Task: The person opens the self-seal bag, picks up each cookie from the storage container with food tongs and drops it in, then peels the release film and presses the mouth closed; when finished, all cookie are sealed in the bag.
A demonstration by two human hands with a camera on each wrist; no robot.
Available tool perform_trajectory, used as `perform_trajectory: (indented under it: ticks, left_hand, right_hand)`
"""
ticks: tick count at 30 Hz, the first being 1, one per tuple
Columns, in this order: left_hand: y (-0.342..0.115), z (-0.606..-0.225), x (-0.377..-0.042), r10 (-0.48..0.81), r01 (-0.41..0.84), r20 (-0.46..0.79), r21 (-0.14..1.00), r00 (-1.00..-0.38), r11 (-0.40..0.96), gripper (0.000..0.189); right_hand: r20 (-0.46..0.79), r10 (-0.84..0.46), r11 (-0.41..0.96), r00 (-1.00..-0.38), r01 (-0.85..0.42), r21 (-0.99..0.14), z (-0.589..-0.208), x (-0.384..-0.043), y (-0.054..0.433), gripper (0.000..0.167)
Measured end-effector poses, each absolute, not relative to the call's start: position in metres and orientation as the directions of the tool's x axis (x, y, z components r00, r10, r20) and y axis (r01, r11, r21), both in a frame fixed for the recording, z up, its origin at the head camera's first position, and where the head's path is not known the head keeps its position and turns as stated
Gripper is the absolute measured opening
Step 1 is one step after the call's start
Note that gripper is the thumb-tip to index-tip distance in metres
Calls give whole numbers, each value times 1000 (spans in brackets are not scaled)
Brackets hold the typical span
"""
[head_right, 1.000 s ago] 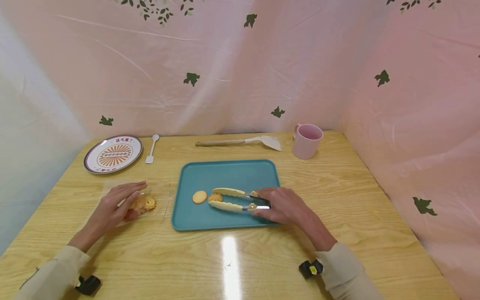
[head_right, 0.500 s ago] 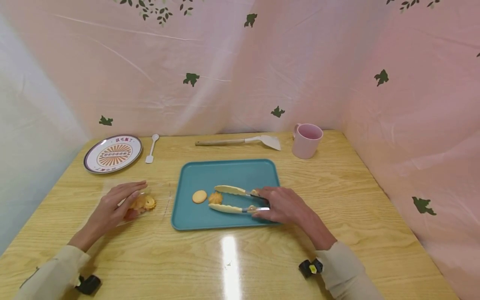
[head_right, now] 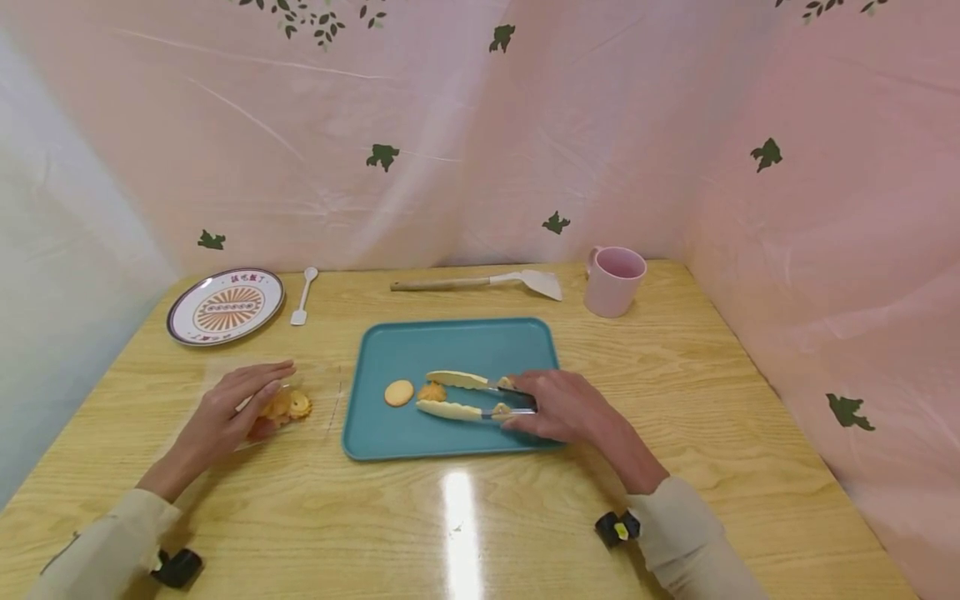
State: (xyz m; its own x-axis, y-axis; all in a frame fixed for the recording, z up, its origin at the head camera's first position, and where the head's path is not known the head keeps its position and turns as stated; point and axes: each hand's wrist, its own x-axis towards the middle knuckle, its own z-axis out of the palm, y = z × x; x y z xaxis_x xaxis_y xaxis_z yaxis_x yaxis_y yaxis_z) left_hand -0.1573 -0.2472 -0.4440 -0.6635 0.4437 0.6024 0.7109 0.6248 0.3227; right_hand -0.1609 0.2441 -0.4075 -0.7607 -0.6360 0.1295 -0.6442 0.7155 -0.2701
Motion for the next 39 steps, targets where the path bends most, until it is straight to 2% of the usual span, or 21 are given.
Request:
perform_trajectory:
  ticks: [16,25,39]
  left_hand:
    - [-249,-444,-157,445,716,607,322,-658,619,31]
    - [-250,-445,-157,442,712,603,329,-664,621,32]
    - [-249,-445,-157,436,706,601,335,-670,624,34]
  right_hand:
    - [181,-631,701,-754,-654,-284,-412,-161,244,58]
    - [226,-644,666,-731,-681,-304,-410,-165,238,43]
    - [175,-621,717,-764,-644,-265,-408,-163,239,56]
